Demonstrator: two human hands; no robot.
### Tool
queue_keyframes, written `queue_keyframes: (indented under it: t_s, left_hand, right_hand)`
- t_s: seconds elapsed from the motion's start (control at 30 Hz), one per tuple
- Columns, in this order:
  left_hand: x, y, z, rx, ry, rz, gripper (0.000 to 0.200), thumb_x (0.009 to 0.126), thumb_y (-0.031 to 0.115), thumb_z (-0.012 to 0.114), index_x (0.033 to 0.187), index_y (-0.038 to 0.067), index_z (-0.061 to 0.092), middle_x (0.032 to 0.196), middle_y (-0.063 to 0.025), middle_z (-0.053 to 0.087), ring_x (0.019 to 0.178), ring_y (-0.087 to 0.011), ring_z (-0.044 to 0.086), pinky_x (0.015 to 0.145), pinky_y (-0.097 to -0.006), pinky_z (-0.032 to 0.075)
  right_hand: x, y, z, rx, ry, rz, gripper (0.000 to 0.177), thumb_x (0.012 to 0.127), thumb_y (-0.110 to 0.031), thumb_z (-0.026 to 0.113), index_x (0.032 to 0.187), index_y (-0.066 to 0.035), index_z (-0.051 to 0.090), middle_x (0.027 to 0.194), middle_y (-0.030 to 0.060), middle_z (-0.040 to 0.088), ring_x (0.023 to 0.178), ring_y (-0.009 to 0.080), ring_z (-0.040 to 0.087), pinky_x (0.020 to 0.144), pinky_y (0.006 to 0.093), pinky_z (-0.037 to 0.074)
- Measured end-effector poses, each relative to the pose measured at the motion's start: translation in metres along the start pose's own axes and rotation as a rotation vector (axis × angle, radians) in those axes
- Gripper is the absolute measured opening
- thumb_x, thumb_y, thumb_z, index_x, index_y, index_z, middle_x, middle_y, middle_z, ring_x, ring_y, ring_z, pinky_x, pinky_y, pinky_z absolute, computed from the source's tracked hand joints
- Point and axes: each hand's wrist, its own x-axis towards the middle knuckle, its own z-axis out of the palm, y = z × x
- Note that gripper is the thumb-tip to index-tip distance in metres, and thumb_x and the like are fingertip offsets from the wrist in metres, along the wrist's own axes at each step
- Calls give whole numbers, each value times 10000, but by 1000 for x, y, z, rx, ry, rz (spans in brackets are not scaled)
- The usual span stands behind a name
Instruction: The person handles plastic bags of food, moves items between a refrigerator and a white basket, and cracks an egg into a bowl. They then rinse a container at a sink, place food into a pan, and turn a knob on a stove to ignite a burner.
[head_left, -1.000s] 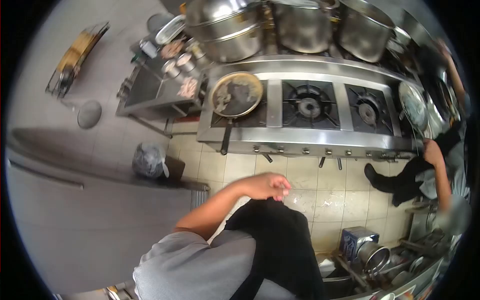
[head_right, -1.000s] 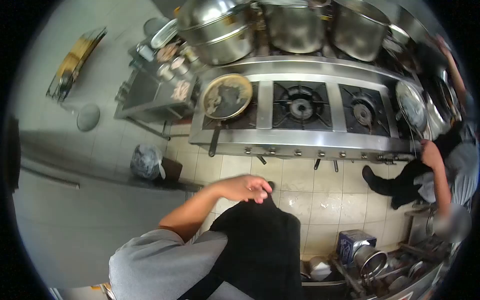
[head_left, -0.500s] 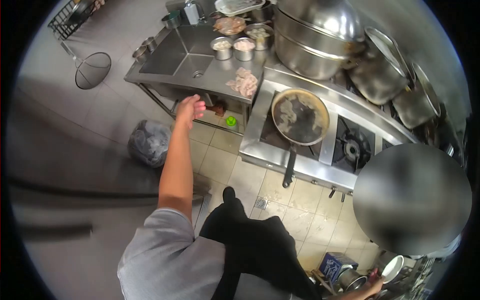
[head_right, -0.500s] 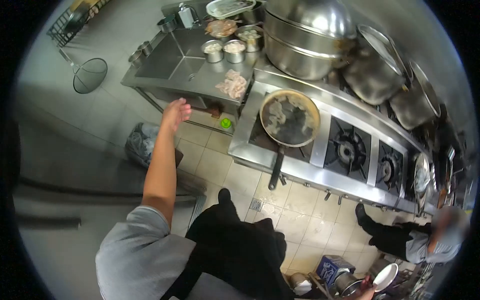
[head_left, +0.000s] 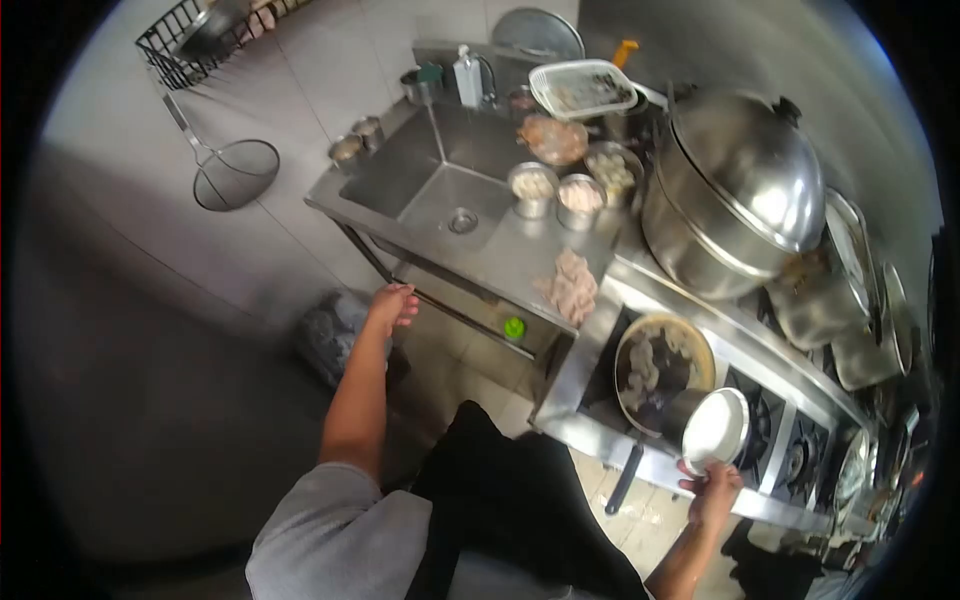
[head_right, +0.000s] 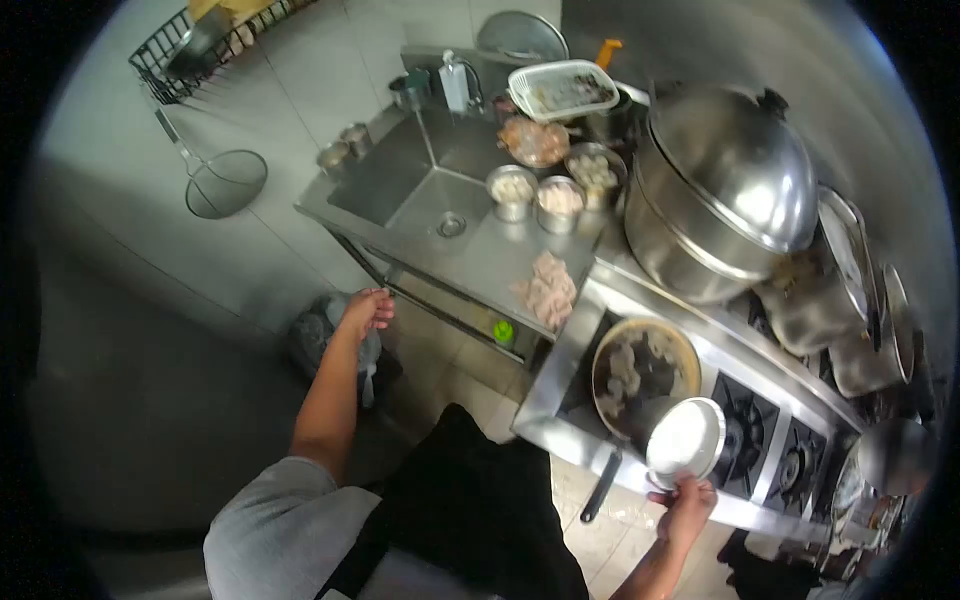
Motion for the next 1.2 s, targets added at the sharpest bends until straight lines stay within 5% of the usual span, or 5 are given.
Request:
queue_keyframes:
  t_s: [0.53, 0.87, 1.03, 1.1, 1.2]
  left_hand:
    - [235, 180, -71, -12, -37, 234, 287, 914, 282, 527, 1097, 73, 597, 939, -33, 660, 756, -106, 599, 653, -272, 485]
    - [597, 304, 85, 181, -281, 515, 322, 905, 294, 567, 1090, 48, 662, 998, -60, 685, 864, -155, 610, 771, -296, 471]
    - [609, 363, 136, 466, -492, 417, 297, 892, 267, 544, 1064, 61, 672, 1039, -40, 658, 1020, -162, 567, 940, -316, 391]
    - [599, 368, 139, 426, -658, 388, 280, 876, 281, 565, 1019, 73, 687, 987, -24, 665, 970, -154, 565, 921, -299, 386]
    - [614, 363, 139, 380, -736, 403, 283, 884, 306, 566, 1017, 88, 687, 968, -17, 670, 949, -154, 565, 899, -301, 389]
  right_hand:
    - [97, -24, 380, -271, -347, 124, 167, 804, -69, 605, 702, 63, 607, 607, 71, 571, 494, 131, 568, 424, 273, 525]
    - [184, 24, 621, -343, -445, 273, 287, 850, -159, 589, 813, 123, 625, 687, 152, 637, 558, 201, 628, 502, 320, 547]
    - [248, 74, 739, -414, -362, 142, 267, 830, -158, 555, 803, 99, 624, 635, 109, 615, 535, 162, 603, 473, 296, 512]
    - [288, 110, 770, -845, -520, -336, 295, 844, -167, 529, 820, 112, 621, 664, 137, 636, 540, 180, 622, 476, 293, 516]
    - [313, 107, 827, -433, -354, 68, 285, 847, -148, 508, 833, 115, 617, 734, 165, 659, 615, 215, 669, 494, 306, 535]
